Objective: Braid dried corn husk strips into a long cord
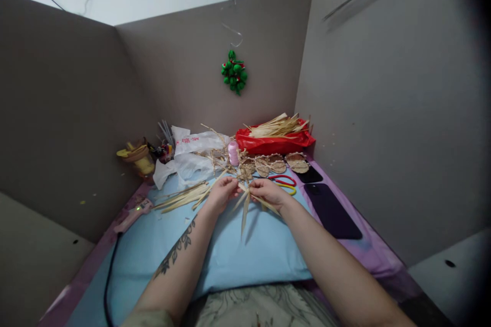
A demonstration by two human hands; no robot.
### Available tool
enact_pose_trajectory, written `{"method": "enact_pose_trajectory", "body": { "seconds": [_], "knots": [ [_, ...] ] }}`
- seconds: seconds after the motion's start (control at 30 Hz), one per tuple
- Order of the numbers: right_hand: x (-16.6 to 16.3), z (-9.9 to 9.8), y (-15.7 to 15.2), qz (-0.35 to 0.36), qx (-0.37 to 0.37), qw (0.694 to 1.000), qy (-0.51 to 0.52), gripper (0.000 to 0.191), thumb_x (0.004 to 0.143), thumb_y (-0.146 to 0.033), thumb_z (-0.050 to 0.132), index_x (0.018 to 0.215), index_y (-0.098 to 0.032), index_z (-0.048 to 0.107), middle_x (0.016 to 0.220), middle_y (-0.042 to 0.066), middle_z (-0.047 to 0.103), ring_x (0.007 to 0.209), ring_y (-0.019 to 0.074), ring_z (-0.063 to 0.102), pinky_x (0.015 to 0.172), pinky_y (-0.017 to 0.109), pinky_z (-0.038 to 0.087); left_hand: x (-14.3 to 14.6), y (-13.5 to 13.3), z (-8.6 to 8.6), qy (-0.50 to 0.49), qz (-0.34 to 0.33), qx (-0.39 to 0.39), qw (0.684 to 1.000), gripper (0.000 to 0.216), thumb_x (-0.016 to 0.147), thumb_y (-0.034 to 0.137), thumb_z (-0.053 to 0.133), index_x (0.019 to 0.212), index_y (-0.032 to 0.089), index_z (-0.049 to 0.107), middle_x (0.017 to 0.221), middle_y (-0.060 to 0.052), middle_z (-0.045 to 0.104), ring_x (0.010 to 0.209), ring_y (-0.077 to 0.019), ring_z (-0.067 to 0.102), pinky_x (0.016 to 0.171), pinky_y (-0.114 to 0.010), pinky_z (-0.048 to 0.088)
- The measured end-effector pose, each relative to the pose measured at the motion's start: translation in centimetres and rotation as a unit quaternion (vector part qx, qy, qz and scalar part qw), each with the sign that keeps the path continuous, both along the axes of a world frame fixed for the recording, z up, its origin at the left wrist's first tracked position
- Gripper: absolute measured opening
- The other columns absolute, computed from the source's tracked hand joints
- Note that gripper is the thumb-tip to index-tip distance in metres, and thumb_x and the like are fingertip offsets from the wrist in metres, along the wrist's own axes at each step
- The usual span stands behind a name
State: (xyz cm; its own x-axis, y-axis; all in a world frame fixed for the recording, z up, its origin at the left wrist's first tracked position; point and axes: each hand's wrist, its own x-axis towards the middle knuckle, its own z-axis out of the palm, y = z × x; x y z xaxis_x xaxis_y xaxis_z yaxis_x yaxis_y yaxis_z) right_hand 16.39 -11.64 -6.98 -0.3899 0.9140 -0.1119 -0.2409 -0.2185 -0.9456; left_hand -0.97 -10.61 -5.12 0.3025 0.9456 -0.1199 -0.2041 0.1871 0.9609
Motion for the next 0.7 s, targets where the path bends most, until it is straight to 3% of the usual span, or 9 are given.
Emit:
{"method": "enact_pose_trajectory", "body": {
  "seconds": [0.23, 0.43, 0.7],
  "knots": [
    [0.1, 0.0, 0.0, 0.001, 0.015, 1.000, -0.002, 0.028, 0.053, -0.032, 0.077, 0.063, -0.014, 0.057, 0.051, -0.003, 0.058, 0.045, 0.0080, 0.050, 0.047, 0.021, 0.037, -0.9, 0.7, -0.4, -0.079, -0.007, -0.039, 0.996, 0.030, 0.059, 0.028, 0.079, 0.075, 0.014, 0.058, 0.063, 0.003, 0.055, 0.057, -0.0051, 0.054, 0.047, -0.012, 0.042],
    [0.4, -0.1, -0.1, 0.022, 0.017, 1.000, 0.007, 0.030, 0.053, -0.033, 0.077, 0.063, -0.014, 0.056, 0.052, -0.002, 0.058, 0.045, 0.0076, 0.049, 0.047, 0.020, 0.035, -1.4, 1.0, -0.7, -0.079, -0.042, -0.042, 0.995, 0.037, 0.065, 0.025, 0.075, 0.100, 0.017, 0.063, 0.072, 0.001, 0.058, 0.061, -0.0055, 0.055, 0.051, -0.013, 0.045],
    [0.3, 0.0, -0.2, 0.050, 0.009, 0.998, 0.033, 0.029, 0.052, -0.032, 0.078, 0.063, -0.014, 0.057, 0.053, -0.002, 0.058, 0.045, 0.0076, 0.049, 0.047, 0.020, 0.035, -1.3, 0.4, -0.2, -0.018, -0.052, 0.029, 0.998, 0.033, 0.063, 0.039, 0.075, 0.078, 0.015, 0.058, 0.072, 0.000, 0.054, 0.065, -0.0075, 0.052, 0.049, -0.013, 0.039]
  ]
}}
